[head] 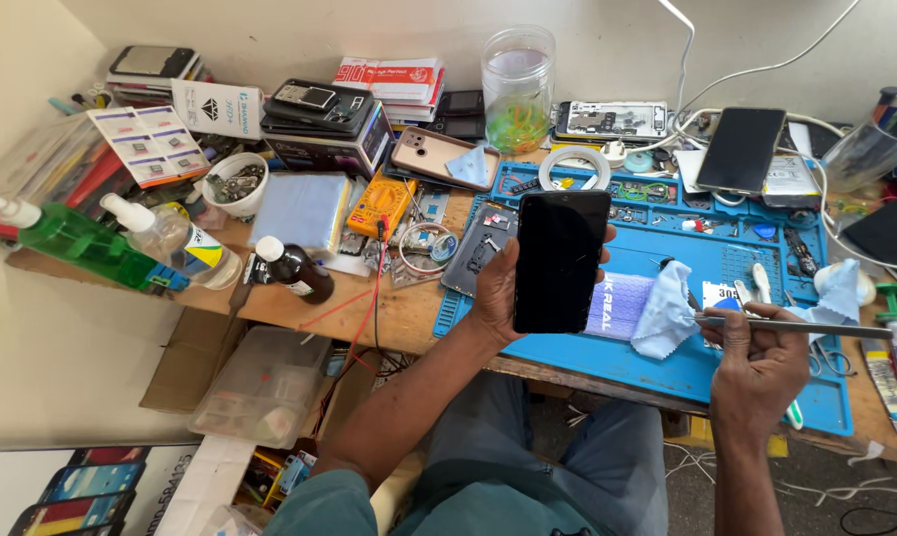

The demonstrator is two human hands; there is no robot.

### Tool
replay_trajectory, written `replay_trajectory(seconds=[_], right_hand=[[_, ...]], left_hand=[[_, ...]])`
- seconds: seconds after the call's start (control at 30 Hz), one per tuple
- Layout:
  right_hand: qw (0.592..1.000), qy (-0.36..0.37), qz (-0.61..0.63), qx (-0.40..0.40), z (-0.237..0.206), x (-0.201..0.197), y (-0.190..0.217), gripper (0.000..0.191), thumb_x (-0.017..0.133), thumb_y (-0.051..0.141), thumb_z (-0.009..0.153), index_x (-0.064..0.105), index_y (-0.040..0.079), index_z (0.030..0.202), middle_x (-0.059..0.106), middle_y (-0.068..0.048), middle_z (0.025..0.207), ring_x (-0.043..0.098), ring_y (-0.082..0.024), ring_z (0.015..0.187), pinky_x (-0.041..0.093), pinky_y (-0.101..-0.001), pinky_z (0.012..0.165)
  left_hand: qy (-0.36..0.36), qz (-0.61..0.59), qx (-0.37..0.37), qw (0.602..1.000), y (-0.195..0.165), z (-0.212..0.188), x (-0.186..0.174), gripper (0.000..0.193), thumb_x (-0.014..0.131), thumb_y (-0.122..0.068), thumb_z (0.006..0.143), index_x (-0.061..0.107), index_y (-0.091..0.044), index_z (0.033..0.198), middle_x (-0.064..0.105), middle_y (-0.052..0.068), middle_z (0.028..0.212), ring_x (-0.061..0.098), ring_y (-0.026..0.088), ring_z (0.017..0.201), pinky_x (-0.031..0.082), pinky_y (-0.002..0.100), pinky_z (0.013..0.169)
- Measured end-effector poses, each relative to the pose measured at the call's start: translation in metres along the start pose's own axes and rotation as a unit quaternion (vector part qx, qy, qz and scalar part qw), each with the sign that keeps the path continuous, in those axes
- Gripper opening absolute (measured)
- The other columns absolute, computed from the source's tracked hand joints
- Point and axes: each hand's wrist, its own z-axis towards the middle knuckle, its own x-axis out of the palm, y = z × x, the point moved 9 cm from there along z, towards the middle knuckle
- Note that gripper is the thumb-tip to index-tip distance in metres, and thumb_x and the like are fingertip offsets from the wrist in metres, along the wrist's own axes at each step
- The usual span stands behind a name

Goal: The person reassembles a disassembled smartphone on a blue work mat. They connect internal ribbon cables, place the motherboard, and secure the back cover using a screwdriver. The person then wipes the phone's exterior with a cloth and briefly powers it on to check the display.

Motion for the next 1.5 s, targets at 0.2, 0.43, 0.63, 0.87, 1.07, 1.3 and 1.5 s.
replay_trajectory(seconds=[0.2, 0.43, 0.63, 0.87, 1.07, 1.3, 1.5], right_hand=[[0.999, 0.001, -0.033, -0.015, -0.001, 0.000, 0.010, 0.018, 0.058, 0.004, 0.116, 0.048, -0.004, 0.130, 0.071, -0.024, 0.109, 0.075, -0.028, 0.102, 0.066, -0.0346, 0.087], [1.000, 0.004, -0.023, -0.017, -0.002, -0.001, 0.008, 0.019, 0.057, 0.004, 0.117, 0.047, -0.003, 0.132, 0.071, -0.024, 0.110, 0.075, -0.028, 0.104, 0.066, -0.0337, 0.086], [0.999, -0.001, -0.023, -0.025, -0.002, -0.003, 0.007, 0.018, 0.057, 0.004, 0.119, 0.047, -0.004, 0.131, 0.071, -0.023, 0.107, 0.076, -0.028, 0.104, 0.066, -0.0335, 0.086], [0.999, -0.016, 0.015, -0.036, -0.002, -0.009, 0.005, 0.021, 0.055, 0.009, 0.125, 0.041, -0.003, 0.136, 0.071, -0.020, 0.106, 0.077, -0.026, 0.099, 0.067, -0.0331, 0.087], [0.999, 0.004, 0.035, -0.038, -0.005, -0.011, -0.005, 0.019, 0.052, 0.007, 0.125, 0.040, -0.001, 0.137, 0.071, -0.019, 0.106, 0.077, -0.025, 0.096, 0.066, -0.0321, 0.083], [0.998, 0.022, 0.046, -0.045, -0.001, -0.016, -0.013, 0.021, 0.054, 0.010, 0.128, 0.041, -0.001, 0.140, 0.073, -0.019, 0.108, 0.078, -0.026, 0.097, 0.068, -0.0335, 0.088], [0.989, 0.003, 0.148, -0.016, 0.014, -0.025, -0.006, 0.020, 0.053, 0.013, 0.125, 0.041, 0.004, 0.138, 0.073, -0.018, 0.106, 0.078, -0.026, 0.092, 0.067, -0.0349, 0.080]], left_hand=[[-0.009, -0.005, 0.007, 1.000, 0.002, -0.005, 0.008, 0.101, 0.077, -0.054, 0.095, 0.030, 0.003, 0.164, 0.045, 0.030, 0.156, 0.060, 0.032, 0.135, 0.054, 0.043, 0.113], [0.005, -0.016, -0.011, 1.000, 0.005, -0.009, 0.012, 0.103, 0.077, -0.055, 0.094, 0.030, 0.006, 0.162, 0.049, 0.025, 0.155, 0.061, 0.030, 0.135, 0.055, 0.043, 0.111], [0.032, -0.043, -0.043, 0.998, 0.010, -0.014, 0.009, 0.104, 0.076, -0.057, 0.096, 0.030, 0.010, 0.161, 0.054, 0.024, 0.147, 0.062, 0.026, 0.128, 0.055, 0.039, 0.110], [0.004, -0.018, -0.014, 1.000, 0.013, -0.013, 0.002, 0.105, 0.074, -0.058, 0.093, 0.027, 0.006, 0.162, 0.046, 0.020, 0.159, 0.059, 0.031, 0.136, 0.048, 0.045, 0.120], [0.044, -0.059, -0.029, 0.997, 0.018, -0.023, 0.008, 0.094, 0.070, -0.055, 0.101, 0.028, 0.004, 0.162, 0.046, 0.021, 0.157, 0.057, 0.032, 0.133, 0.048, 0.042, 0.117], [-0.001, -0.048, -0.009, 0.999, 0.017, -0.026, 0.003, 0.094, 0.071, -0.053, 0.100, 0.027, 0.004, 0.161, 0.046, 0.020, 0.154, 0.057, 0.029, 0.135, 0.049, 0.042, 0.116], [-0.023, 0.424, 0.013, 0.905, -0.020, -0.008, 0.007, 0.079, 0.078, -0.043, 0.096, 0.043, -0.002, 0.154, 0.058, 0.021, 0.146, 0.061, 0.032, 0.132, 0.053, 0.044, 0.113]])
